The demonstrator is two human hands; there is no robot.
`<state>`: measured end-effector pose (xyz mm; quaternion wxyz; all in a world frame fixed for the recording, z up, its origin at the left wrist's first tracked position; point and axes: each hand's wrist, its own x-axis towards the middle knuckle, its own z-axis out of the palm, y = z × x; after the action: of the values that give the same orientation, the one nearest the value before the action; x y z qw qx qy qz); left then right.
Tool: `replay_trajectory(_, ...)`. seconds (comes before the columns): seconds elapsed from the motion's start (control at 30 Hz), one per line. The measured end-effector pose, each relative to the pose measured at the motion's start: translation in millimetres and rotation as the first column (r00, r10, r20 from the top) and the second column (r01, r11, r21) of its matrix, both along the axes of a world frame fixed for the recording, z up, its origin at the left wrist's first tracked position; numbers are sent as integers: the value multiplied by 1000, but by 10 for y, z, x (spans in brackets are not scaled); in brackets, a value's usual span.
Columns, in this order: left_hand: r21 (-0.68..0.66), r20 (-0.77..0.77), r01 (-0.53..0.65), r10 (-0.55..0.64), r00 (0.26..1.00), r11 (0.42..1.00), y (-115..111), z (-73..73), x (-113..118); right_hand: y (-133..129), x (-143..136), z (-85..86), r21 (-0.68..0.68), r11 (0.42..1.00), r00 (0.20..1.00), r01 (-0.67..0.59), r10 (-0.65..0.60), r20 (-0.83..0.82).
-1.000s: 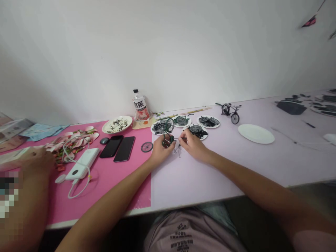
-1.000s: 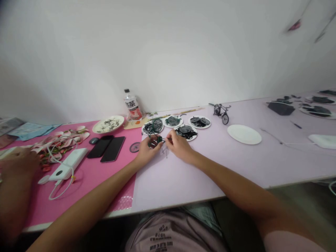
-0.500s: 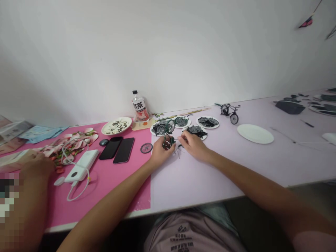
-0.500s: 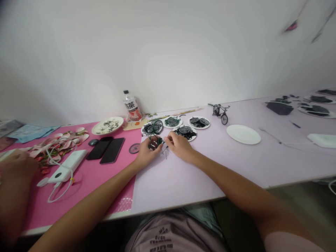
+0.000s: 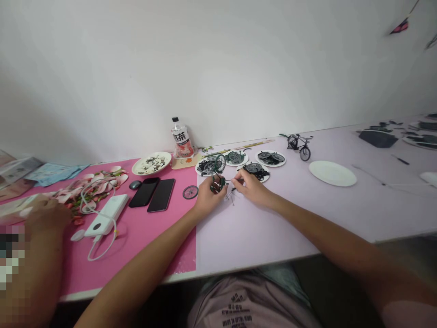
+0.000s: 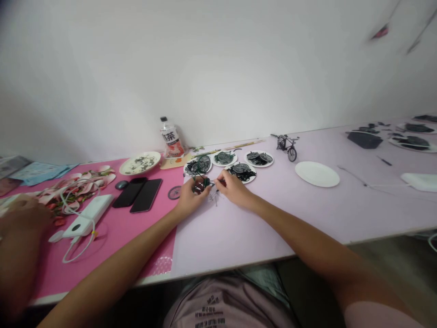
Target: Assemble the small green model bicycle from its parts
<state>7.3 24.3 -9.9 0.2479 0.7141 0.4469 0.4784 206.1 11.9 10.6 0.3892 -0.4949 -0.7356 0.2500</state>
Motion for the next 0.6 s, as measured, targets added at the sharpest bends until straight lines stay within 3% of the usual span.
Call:
replay_trajectory(0.13,10,-2,1,-1,1000,1000,6,-6,-1,-24,-8,18,-26,1000,999,-12,13,46)
replay_trajectory(0.3,13,-5,11,-11,1000,1000,13,-21,-3,-31,-15,12,37,999,997,24,-27,79)
replay_trajectory(0.6,-93,65,24,-18,998,995,-29,37,7,-33,-10,-44,64,998,998,0,-4,64)
